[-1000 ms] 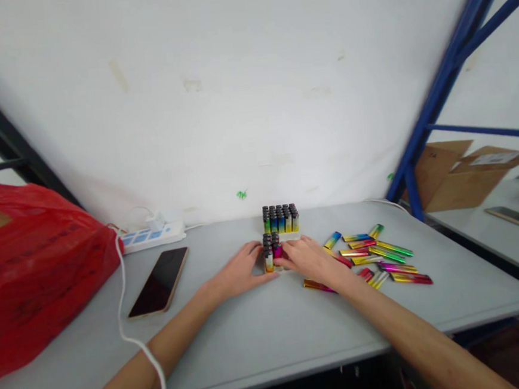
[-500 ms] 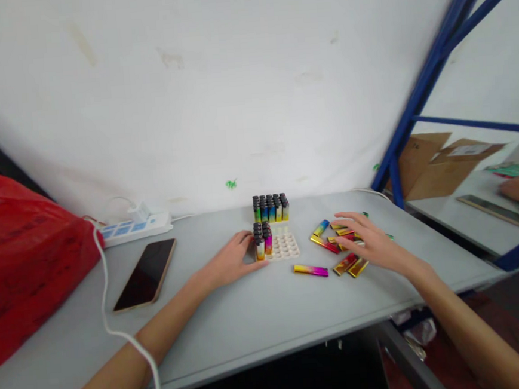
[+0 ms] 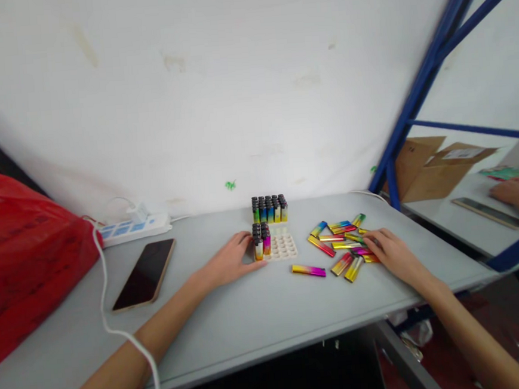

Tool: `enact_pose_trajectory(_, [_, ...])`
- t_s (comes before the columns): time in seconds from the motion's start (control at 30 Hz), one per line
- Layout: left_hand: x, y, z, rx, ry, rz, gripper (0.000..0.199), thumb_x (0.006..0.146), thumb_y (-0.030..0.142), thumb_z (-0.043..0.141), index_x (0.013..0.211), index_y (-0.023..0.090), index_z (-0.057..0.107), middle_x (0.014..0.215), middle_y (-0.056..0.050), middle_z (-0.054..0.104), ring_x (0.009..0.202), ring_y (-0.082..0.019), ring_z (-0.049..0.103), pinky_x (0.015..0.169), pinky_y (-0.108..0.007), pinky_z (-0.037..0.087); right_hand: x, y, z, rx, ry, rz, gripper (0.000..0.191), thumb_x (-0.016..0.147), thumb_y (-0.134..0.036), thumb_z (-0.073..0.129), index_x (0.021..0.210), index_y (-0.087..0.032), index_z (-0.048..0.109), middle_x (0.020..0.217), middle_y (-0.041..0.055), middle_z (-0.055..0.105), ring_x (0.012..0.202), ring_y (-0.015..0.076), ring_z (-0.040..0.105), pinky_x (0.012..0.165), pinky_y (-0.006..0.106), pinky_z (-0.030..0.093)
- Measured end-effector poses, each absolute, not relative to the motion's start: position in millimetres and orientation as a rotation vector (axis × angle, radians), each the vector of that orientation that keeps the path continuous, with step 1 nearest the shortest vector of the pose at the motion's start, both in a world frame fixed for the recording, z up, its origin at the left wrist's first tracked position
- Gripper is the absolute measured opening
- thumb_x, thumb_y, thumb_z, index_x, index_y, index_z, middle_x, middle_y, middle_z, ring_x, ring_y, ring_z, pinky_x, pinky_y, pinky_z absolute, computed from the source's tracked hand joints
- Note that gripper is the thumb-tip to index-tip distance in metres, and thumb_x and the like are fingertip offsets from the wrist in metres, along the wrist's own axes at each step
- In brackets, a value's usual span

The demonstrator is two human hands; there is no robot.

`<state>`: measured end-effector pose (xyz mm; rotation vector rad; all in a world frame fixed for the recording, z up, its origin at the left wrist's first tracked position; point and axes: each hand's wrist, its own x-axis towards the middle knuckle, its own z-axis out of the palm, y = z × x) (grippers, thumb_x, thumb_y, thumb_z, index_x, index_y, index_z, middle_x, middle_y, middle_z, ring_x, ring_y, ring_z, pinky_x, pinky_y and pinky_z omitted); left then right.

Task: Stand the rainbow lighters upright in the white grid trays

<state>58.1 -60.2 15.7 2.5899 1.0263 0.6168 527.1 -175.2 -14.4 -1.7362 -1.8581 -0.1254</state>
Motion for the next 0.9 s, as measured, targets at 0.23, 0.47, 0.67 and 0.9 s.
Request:
enact_pose_trajectory(0.23, [59,-61,17,2.605,1.041,0.591,0.060,0.090,0.070,0.070,0.122,0.020,0.067,0.136,-0.016,0.066,0.129,-0.038,0.063,0.115,-0.048,0.051,494,-149,-8,-1.702,-1.920,-0.038,0.043,0.103,-0.052,0.045,0.104,-0.021,0.075,0.100,0.0140,0.072,0.098,0.0310,0.070,0.096,0.048,0.056])
enact_pose_trajectory(0.47, [59,-62,15,2.619,1.038,0.579,0.059,0.092,0.067,0.070,0.125,0.018,0.066,0.137,-0.016,0.065,0.130,-0.035,0.062,0.115,-0.044,0.050,479,-132,11,-1.598,-1.811,0.036,0.051,0.102,-0.064,0.047,0.106,-0.020,0.073,0.094,0.0123,0.076,0.086,0.0283,0.070,0.084,0.043,0.055])
enact_pose_trajectory(0.67, [60,-64,19,2.631,1.032,0.582,0.058,0.092,0.066,0.070,0.126,0.019,0.066,0.137,-0.016,0.066,0.130,-0.036,0.062,0.115,-0.047,0.051,453,-108,50,-1.423,-1.453,0.321,0.059,0.086,-0.077,0.068,0.102,-0.020,0.076,0.060,-0.0017,0.057,0.058,0.0180,0.051,0.055,0.031,0.039])
enact_pose_trajectory(0.9, [60,-66,22,2.615,1.027,0.576,0.057,0.092,0.066,0.070,0.124,0.019,0.067,0.135,-0.016,0.067,0.127,-0.036,0.064,0.112,-0.046,0.052,385,-66,91,-1.001,-1.290,0.912,0.056,0.079,-0.076,0.077,0.079,-0.022,0.063,0.078,-0.0001,0.061,0.072,0.0154,0.057,0.070,0.030,0.053])
